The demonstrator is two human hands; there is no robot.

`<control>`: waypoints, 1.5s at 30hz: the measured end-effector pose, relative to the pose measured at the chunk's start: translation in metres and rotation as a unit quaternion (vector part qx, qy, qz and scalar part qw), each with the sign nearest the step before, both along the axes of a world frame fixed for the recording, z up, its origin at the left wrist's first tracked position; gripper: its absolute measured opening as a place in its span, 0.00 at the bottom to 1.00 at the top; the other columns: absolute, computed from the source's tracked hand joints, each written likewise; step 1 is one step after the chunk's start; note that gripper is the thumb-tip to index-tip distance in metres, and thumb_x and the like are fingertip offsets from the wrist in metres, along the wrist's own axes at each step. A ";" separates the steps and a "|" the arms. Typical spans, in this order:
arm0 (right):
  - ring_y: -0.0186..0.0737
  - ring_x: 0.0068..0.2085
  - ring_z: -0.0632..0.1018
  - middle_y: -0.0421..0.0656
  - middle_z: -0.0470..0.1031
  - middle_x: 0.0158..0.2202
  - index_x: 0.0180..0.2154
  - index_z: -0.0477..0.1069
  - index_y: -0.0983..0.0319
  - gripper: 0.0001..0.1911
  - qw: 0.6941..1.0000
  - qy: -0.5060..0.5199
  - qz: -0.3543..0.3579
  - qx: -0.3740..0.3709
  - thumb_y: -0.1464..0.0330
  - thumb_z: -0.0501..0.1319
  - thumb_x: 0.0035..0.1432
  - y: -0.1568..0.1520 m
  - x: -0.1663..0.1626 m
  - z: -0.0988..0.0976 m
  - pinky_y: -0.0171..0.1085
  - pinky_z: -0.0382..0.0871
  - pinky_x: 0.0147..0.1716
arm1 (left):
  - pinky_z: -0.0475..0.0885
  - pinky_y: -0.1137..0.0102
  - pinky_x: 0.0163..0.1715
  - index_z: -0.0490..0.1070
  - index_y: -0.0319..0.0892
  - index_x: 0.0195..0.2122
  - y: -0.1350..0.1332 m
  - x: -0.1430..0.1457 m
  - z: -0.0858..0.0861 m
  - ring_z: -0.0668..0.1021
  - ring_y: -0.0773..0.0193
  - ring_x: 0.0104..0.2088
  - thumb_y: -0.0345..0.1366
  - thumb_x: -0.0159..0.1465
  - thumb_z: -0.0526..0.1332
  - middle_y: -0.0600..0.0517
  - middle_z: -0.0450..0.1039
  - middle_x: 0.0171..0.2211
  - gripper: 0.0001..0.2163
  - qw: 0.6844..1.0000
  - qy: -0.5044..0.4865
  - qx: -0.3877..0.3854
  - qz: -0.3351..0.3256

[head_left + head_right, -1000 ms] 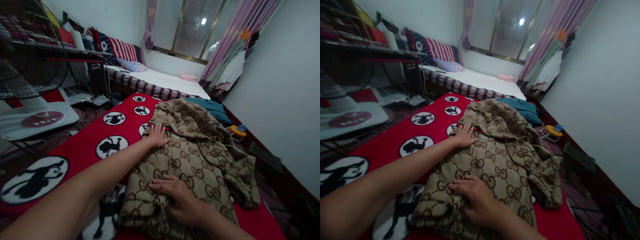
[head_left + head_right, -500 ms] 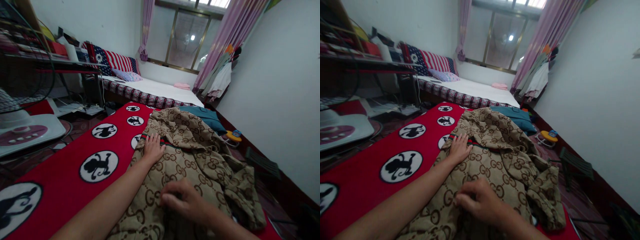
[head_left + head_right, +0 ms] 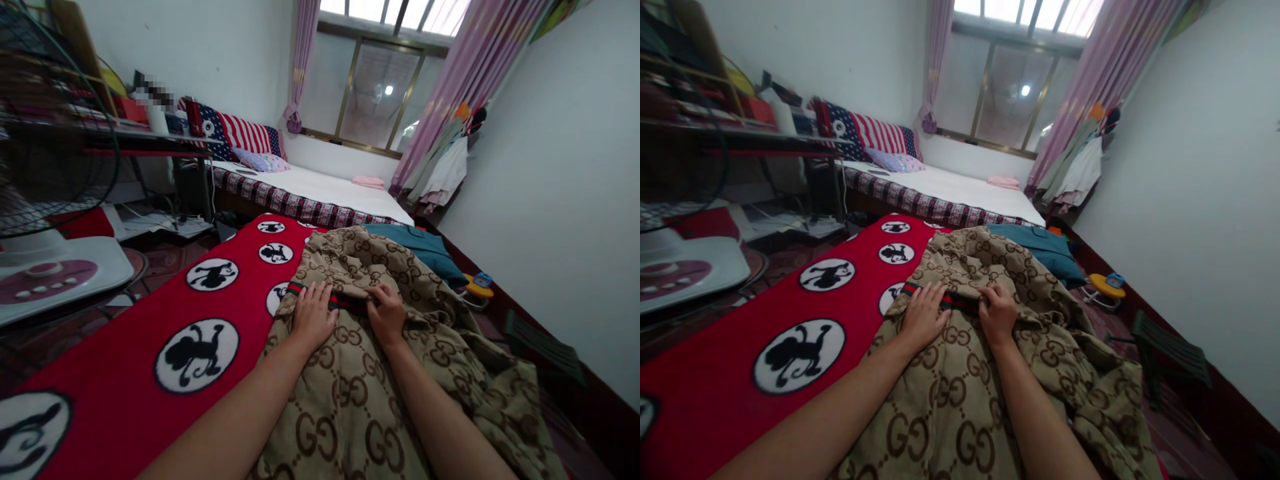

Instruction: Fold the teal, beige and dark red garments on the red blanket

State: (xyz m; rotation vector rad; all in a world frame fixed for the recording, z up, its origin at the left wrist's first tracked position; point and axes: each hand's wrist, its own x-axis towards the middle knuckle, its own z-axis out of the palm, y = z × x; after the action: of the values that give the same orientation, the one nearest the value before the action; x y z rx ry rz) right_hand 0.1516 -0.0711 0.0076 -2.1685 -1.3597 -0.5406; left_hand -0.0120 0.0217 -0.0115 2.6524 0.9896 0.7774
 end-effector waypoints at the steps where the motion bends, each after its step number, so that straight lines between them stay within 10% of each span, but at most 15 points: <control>1: 0.43 0.45 0.74 0.44 0.75 0.40 0.39 0.77 0.58 0.15 1.000 0.017 -0.008 0.008 0.72 0.54 0.53 -0.002 0.001 -0.001 0.36 0.66 0.43 | 0.53 0.55 0.64 0.61 0.40 0.62 0.000 0.000 0.000 0.61 0.52 0.65 0.41 0.64 0.55 0.47 0.61 0.64 0.25 1.000 -0.003 -0.002 -0.008; 6: 0.44 0.39 0.77 0.41 0.79 0.34 0.31 0.80 0.56 0.12 0.981 0.156 -0.048 -0.108 0.67 0.56 0.51 0.007 0.009 0.008 0.36 0.65 0.36 | 0.53 0.54 0.64 0.67 0.41 0.58 -0.001 0.002 0.001 0.61 0.51 0.64 0.41 0.64 0.55 0.47 0.63 0.62 0.22 1.000 0.000 -0.019 -0.015; 13: 0.40 0.33 0.79 0.45 0.79 0.38 0.40 0.77 0.63 0.16 0.953 0.294 0.004 0.078 0.66 0.59 0.49 0.092 0.038 0.034 0.37 0.71 0.37 | 0.51 0.53 0.65 0.67 0.41 0.58 -0.003 0.004 -0.001 0.60 0.50 0.65 0.40 0.63 0.56 0.47 0.63 0.63 0.22 0.999 -0.001 -0.032 -0.013; 19: 0.38 0.28 0.79 0.49 0.78 0.42 0.53 0.68 0.66 0.34 0.933 0.351 0.019 0.074 0.75 0.65 0.40 0.161 0.052 0.034 0.36 0.75 0.28 | 0.50 0.53 0.66 0.67 0.41 0.58 -0.003 0.004 -0.005 0.60 0.50 0.65 0.41 0.64 0.55 0.47 0.62 0.63 0.22 1.000 -0.010 -0.027 -0.009; 23: 0.43 0.30 0.80 0.45 0.79 0.31 0.43 0.75 0.68 0.22 0.939 0.336 0.020 0.067 0.71 0.66 0.42 0.173 0.060 0.031 0.37 0.75 0.31 | 0.50 0.53 0.66 0.65 0.41 0.60 -0.003 0.004 -0.006 0.59 0.49 0.65 0.43 0.65 0.54 0.47 0.61 0.64 0.23 1.000 -0.007 -0.027 -0.006; 34: 0.49 0.49 0.77 0.51 0.79 0.45 0.42 0.78 0.66 0.18 0.976 0.212 0.044 -0.009 0.73 0.62 0.47 0.151 0.035 0.014 0.41 0.68 0.51 | 0.48 0.53 0.66 0.60 0.42 0.65 -0.001 0.003 -0.006 0.54 0.50 0.67 0.46 0.66 0.51 0.50 0.53 0.67 0.27 0.999 0.031 -0.014 -0.022; 42: 0.49 0.64 0.63 0.51 0.63 0.63 0.60 0.65 0.63 0.25 0.973 0.092 0.154 -0.142 0.62 0.52 0.64 0.056 -0.001 -0.010 0.52 0.58 0.61 | 0.50 0.52 0.65 0.61 0.38 0.64 0.001 0.006 -0.006 0.56 0.49 0.67 0.45 0.67 0.50 0.48 0.54 0.67 0.27 0.998 0.058 0.007 -0.022; 45: 0.46 0.58 0.72 0.49 0.72 0.57 0.54 0.71 0.61 0.20 0.967 0.106 0.171 -0.154 0.64 0.56 0.61 0.022 0.004 -0.002 0.45 0.65 0.56 | 0.50 0.53 0.65 0.59 0.36 0.65 0.001 0.004 -0.005 0.57 0.48 0.66 0.44 0.67 0.51 0.44 0.52 0.67 0.27 0.998 0.056 0.016 -0.017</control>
State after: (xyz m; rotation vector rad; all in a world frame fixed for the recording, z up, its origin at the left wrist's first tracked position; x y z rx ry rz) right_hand 0.1561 -0.0494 0.0052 -2.0788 -1.7351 0.0384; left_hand -0.0080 0.0229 -0.0165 2.7597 0.9630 0.6487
